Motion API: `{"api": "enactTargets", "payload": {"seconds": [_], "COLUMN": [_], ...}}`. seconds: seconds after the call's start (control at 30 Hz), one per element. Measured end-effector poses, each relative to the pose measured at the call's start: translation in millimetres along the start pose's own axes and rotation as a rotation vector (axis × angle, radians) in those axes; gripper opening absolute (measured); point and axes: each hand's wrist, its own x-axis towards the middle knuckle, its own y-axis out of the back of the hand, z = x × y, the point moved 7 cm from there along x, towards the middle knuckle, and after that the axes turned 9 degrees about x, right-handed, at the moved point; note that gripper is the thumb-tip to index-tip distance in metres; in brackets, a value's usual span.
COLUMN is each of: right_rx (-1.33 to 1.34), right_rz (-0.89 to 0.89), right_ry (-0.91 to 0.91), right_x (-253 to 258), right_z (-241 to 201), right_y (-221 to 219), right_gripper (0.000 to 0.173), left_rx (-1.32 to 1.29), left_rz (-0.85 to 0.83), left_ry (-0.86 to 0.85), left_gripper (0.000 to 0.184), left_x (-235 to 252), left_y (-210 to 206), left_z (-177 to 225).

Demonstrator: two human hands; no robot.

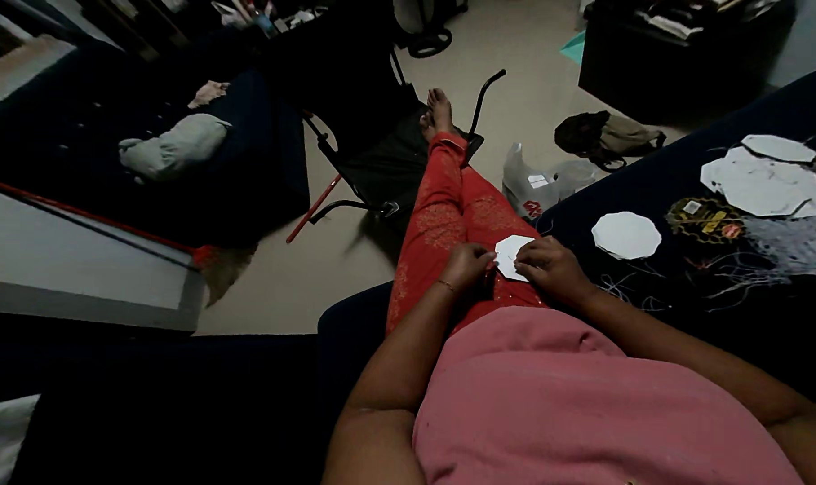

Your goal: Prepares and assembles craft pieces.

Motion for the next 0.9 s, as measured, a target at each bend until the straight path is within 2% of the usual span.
{"api": "enactTargets", "payload": {"seconds": [0.2,0.3,0.43,0.57,0.7,0.9], "right_rx": [-0.040,-0.049,-0.039,0.001,0.055,0.233], "right_rz": [-0.005,-0.015,-0.019,-0.055,-0.031,0.054], "right_ry": [0.038,0.042,0.067,0.098,0.139,0.072], "right_x": [-0.4,-1.9,-2.4,-2.8,-4.9,-7.7], "right_z": [0.2,0.6,-2.4,-9.8,-11.1,-2.9], "right_y": [0.5,0.2,-0.9,-2.9,-3.0,3.3], "right_gripper": [0.016,0.016,0.016,0.015,0.015,0.017], "left_rx": [0.116,0.084,-0.099,-0.360,-0.397,-0.333], "left_rz": [-0.091,-0.046,0.070,-0.010,-0.107,-0.043], "left_ry": [-0.004,0.022,-0.068,-0.196,-0.183,-0.130], "left_gripper": [0.033,0.031,0.024,0.016,0.016,0.019], "left_x": [-0.7,-10.4,-17.9,-19.5,-18.1,-14.3], "left_y": [-5.0,3.6,13.9,6.3,0.0,0.4], "left_z": [5.5,9.3,19.9,30.8,27.9,23.9]}}
